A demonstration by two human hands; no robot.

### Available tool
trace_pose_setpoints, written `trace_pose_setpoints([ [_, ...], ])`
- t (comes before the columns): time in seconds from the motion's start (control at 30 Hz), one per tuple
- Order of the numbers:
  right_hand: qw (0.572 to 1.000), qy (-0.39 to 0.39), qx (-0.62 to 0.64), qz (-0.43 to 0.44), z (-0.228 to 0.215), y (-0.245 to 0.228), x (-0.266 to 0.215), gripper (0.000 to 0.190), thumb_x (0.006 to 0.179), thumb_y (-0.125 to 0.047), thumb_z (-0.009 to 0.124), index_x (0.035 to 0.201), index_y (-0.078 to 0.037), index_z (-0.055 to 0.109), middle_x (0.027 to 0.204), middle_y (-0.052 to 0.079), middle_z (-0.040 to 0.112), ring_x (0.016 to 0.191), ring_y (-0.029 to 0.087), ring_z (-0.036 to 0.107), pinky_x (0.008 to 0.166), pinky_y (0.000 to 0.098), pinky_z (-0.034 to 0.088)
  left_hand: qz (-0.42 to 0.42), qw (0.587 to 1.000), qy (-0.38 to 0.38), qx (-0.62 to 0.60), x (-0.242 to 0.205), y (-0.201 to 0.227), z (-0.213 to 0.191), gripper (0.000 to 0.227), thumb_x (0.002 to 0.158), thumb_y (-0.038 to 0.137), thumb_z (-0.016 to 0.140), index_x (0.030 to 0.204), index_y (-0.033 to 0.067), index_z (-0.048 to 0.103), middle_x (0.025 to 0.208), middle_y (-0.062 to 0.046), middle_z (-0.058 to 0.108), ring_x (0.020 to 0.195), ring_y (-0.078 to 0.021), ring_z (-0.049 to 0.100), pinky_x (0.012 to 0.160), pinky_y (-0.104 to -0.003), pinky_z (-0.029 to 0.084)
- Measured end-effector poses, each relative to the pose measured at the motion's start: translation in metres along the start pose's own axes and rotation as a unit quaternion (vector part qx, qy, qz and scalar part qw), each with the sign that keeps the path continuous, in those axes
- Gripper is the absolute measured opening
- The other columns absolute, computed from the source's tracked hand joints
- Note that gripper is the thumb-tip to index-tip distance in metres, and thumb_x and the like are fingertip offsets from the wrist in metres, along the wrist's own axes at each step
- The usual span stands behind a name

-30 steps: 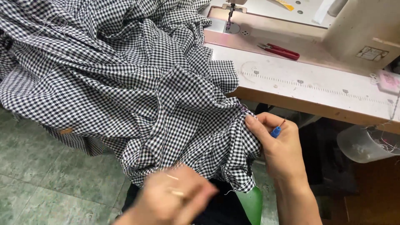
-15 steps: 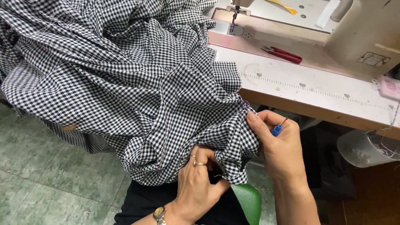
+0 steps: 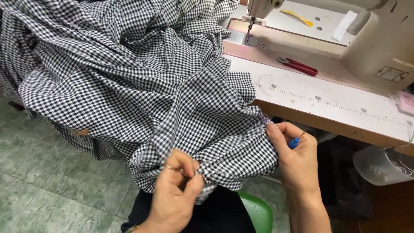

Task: Using a seam ripper to carefully remove stitches from a checkered garment at a sewing workstation.

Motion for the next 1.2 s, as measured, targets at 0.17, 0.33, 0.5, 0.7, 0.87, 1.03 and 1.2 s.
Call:
trace_pose_setpoints([
  [0.17,1.000,-0.027,-0.003,-0.006,0.004,0.007,0.000,0.021,0.090,-0.016,0.063,0.080,0.002,0.071,0.074,0.007,0.069,0.075,0.016,0.065,0.064,0.0260,0.052,-0.069,0.997,-0.002,-0.046,0.005,0.060,-0.010,0.021,0.078,-0.004,0.064,0.091,0.0087,0.052,0.069,-0.003,0.052,0.053,-0.0076,0.042,0.048,-0.024,0.038],
  [0.33,1.000,0.012,0.008,0.007,0.003,0.011,0.002,0.020,0.093,-0.016,0.062,0.080,0.000,0.068,0.077,0.005,0.066,0.078,0.014,0.062,0.068,0.0247,0.049,0.068,0.968,-0.113,0.213,0.019,0.063,-0.017,0.044,0.075,0.005,0.065,0.117,0.0090,0.052,0.111,-0.004,0.065,0.108,-0.0172,0.066,0.102,-0.029,0.049],
  [0.5,0.999,0.013,0.022,0.024,0.003,0.018,0.003,0.020,0.093,-0.016,0.062,0.082,0.000,0.068,0.080,0.007,0.067,0.080,0.016,0.064,0.067,0.0260,0.050,0.055,0.958,-0.099,0.263,0.015,0.038,-0.016,0.043,0.076,0.010,0.067,0.117,0.0108,0.053,0.112,-0.002,0.064,0.104,-0.0172,0.066,0.096,-0.030,0.051],
  [0.7,1.000,0.016,0.019,0.016,0.006,0.016,0.003,0.021,0.094,-0.017,0.062,0.081,-0.001,0.067,0.079,0.005,0.066,0.078,0.014,0.062,0.067,0.0252,0.050,0.060,0.955,-0.072,0.282,0.005,0.025,-0.013,0.037,0.079,0.026,0.072,0.108,0.0110,0.056,0.096,0.001,0.068,0.084,-0.0129,0.069,0.075,-0.026,0.057],
  [0.87,0.999,0.023,0.012,0.040,0.008,0.010,-0.001,0.021,0.093,-0.018,0.062,0.082,-0.001,0.068,0.080,0.006,0.067,0.079,0.015,0.063,0.068,0.0258,0.050,0.104,0.948,-0.038,0.297,0.011,0.031,-0.017,0.023,0.077,0.012,0.068,0.099,0.0118,0.061,0.087,0.001,0.060,0.075,-0.0099,0.059,0.064,-0.023,0.052],
  [1.03,1.000,0.013,-0.013,0.014,0.005,0.012,0.000,0.020,0.093,-0.018,0.063,0.082,-0.002,0.070,0.080,0.004,0.066,0.080,0.013,0.060,0.071,0.0244,0.049,0.128,0.953,-0.027,0.275,0.014,0.039,-0.018,0.013,0.078,0.012,0.069,0.091,0.0113,0.068,0.077,0.003,0.064,0.070,-0.0083,0.063,0.066,-0.021,0.056],
  [1.2,1.000,0.008,-0.026,0.007,0.004,0.011,0.000,0.021,0.093,-0.018,0.063,0.082,-0.002,0.070,0.077,0.002,0.064,0.077,0.011,0.058,0.069,0.0231,0.047,0.061,0.973,-0.028,0.222,0.020,0.047,-0.017,0.008,0.080,0.019,0.072,0.081,0.0116,0.070,0.074,0.004,0.070,0.064,-0.0064,0.065,0.064,-0.020,0.057],
])
Point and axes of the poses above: each hand's wrist, its own x-axis towards the middle knuckle, its own z-axis out of the palm, y = z × x, the point moved 2 cm from there along x, towards the middle knuckle
